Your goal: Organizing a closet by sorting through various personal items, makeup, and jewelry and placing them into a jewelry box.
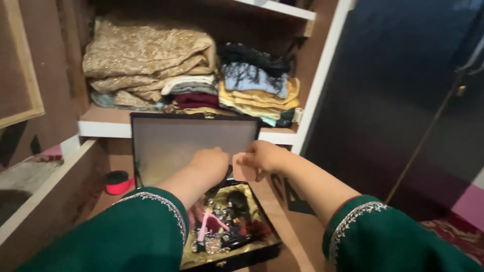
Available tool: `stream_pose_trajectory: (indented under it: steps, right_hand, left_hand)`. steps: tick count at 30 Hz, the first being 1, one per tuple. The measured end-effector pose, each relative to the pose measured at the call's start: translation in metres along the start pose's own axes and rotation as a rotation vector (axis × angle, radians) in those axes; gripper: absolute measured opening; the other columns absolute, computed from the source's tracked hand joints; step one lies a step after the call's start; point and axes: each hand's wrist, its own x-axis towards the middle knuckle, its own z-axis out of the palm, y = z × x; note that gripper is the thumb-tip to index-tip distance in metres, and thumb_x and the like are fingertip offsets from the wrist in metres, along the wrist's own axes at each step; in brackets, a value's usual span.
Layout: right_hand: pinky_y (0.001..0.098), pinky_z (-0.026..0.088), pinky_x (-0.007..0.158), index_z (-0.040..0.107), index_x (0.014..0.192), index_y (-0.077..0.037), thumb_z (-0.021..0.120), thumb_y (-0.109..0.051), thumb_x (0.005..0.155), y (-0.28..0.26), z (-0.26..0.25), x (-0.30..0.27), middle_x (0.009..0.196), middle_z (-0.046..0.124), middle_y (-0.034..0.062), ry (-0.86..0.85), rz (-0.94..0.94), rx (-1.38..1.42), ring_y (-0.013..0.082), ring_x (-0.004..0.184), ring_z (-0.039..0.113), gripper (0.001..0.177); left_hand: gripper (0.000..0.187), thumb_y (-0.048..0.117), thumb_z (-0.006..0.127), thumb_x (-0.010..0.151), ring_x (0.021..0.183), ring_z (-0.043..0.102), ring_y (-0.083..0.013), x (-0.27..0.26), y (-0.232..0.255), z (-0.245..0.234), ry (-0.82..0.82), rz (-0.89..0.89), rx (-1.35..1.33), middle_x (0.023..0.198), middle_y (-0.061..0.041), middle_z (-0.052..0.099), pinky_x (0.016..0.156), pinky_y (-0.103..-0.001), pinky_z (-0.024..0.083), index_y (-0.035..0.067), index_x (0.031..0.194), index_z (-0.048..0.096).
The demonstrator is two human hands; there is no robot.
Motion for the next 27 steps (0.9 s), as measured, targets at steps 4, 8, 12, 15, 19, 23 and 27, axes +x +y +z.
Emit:
stream_pose_trajectory:
  steps: [4, 8, 12, 15, 19, 23, 27]
  right_hand:
    - [0.0413, 0.059, 0.073, 0.059, 0.122, -0.004, 0.068, -0.040, 0.084, -0.015, 0.032, 0.035, 0.100, 0.068, 0.0189, 0.050, -0.190, -0.558, 0.0309, 0.089, 0.070, 0.053]
    - [0.0548, 0.049, 0.101, 0.043, 0.124, -0.005, 0.069, -0.037, 0.080, -0.041, 0.066, 0.016, 0.123, 0.062, 0.0283, -0.032, -0.213, -0.644, 0.0455, 0.119, 0.059, 0.060]
    - [0.0576, 0.048, 0.100, 0.037, 0.122, -0.005, 0.064, -0.042, 0.084, -0.005, 0.098, 0.034, 0.123, 0.060, 0.0319, -0.131, -0.216, -0.647, 0.0478, 0.120, 0.057, 0.059]
    - [0.0530, 0.048, 0.102, 0.032, 0.130, -0.014, 0.059, -0.043, 0.088, 0.015, 0.117, 0.029, 0.126, 0.059, 0.0266, -0.188, -0.148, -0.637, 0.0454, 0.120, 0.058, 0.058]
    - [0.0498, 0.049, 0.101, 0.044, 0.133, -0.026, 0.063, -0.034, 0.089, 0.052, 0.126, 0.047, 0.123, 0.060, 0.0194, -0.202, -0.196, -0.786, 0.0409, 0.119, 0.059, 0.049]
    - [0.0463, 0.055, 0.093, 0.055, 0.127, -0.029, 0.064, -0.021, 0.088, 0.128, 0.143, 0.104, 0.117, 0.057, 0.0152, -0.057, -0.232, -0.893, 0.0379, 0.110, 0.064, 0.041]
    - [0.0487, 0.052, 0.096, 0.052, 0.134, -0.027, 0.060, -0.016, 0.089, 0.127, 0.141, 0.097, 0.118, 0.056, 0.0185, -0.125, -0.247, -0.926, 0.0417, 0.113, 0.061, 0.046]
  left_hand:
    - [0.028, 0.009, 0.048, 0.092, 0.092, 0.072, -0.0390, -0.029, -0.019, -0.009, -0.039, -0.054, -0.076, 0.097, -0.018, 0.070, 0.077, -0.053, 0.058, 0.004, 0.096, 0.075]
    - [0.029, 0.012, 0.048, 0.090, 0.095, 0.072, -0.0375, -0.016, -0.062, 0.063, -0.151, -0.198, -0.160, 0.093, -0.019, 0.073, 0.079, -0.057, 0.056, 0.005, 0.092, 0.076]
    - [0.039, 0.018, 0.034, 0.102, 0.113, 0.064, -0.0407, -0.046, -0.058, 0.034, -0.205, -0.372, -0.337, 0.115, -0.023, 0.067, 0.094, -0.059, 0.050, 0.007, 0.120, 0.067]
    - [0.037, 0.016, 0.033, 0.101, 0.120, 0.059, -0.0426, -0.066, -0.055, 0.023, -0.258, -0.407, -0.470, 0.123, -0.023, 0.060, 0.097, -0.061, 0.047, 0.008, 0.126, 0.059]
    - [0.032, 0.013, 0.035, 0.100, 0.116, 0.061, -0.0424, -0.075, -0.037, 0.024, -0.306, -0.387, -0.469, 0.118, -0.022, 0.062, 0.095, -0.058, 0.049, 0.009, 0.117, 0.062]
    - [0.029, 0.008, 0.040, 0.097, 0.107, 0.066, -0.0423, -0.086, -0.027, 0.029, -0.351, -0.370, -0.458, 0.114, -0.024, 0.064, 0.088, -0.055, 0.053, 0.007, 0.113, 0.064]
    - [0.026, 0.003, 0.047, 0.096, 0.104, 0.066, -0.0449, -0.087, -0.018, 0.007, -0.440, -0.360, -0.482, 0.115, -0.033, 0.060, 0.086, -0.059, 0.053, -0.004, 0.112, 0.066]
